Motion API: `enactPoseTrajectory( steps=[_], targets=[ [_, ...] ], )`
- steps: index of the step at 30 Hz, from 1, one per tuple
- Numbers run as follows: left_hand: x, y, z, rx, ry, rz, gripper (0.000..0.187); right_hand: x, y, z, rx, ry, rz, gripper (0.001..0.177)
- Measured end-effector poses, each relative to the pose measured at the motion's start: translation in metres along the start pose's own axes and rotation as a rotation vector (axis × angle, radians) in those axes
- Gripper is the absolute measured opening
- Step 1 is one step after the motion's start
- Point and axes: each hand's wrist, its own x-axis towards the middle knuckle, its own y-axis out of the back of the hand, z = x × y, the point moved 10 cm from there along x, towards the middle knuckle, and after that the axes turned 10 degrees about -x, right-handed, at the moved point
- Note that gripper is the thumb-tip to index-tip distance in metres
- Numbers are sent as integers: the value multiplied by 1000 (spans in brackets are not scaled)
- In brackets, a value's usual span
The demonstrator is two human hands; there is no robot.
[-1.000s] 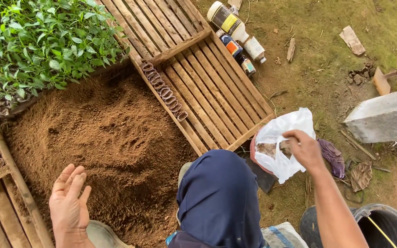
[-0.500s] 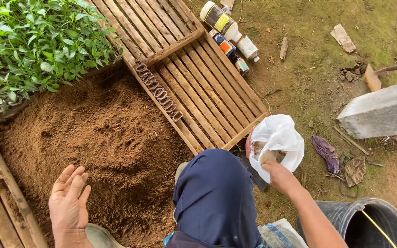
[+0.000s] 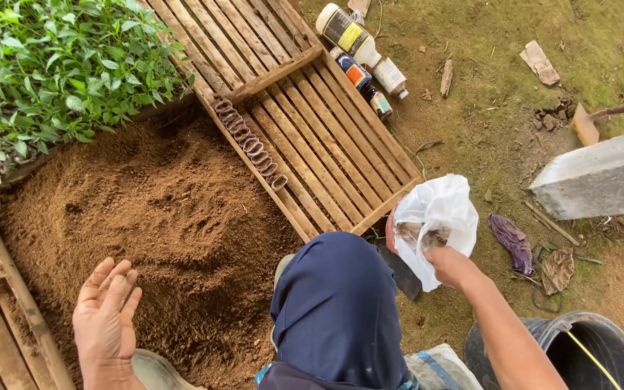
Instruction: The person fills small plastic seedling pots with soil from a large pile on a wooden tray. They use their hands to scoop the soil, pack it into the pots, and then place the filled pots into a row on the tray.
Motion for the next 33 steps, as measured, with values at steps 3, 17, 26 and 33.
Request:
enactPoseTrajectory(
  steps=[3, 17, 26, 33],
  targets=[
    [5, 3, -5, 15, 2, -7, 36, 52, -60, 23, -204, 101, -27, 52],
    [5, 4, -6, 13, -9, -20, 36, 17, 52, 34, 375, -133, 331, 31],
    [4, 3, -5, -6, 2, -8, 38, 52, 27, 33, 221, -221, 230, 22],
    [5, 3, -3, -28, 5, -11, 37, -21, 48, 64, 415, -204, 439, 39]
  ],
)
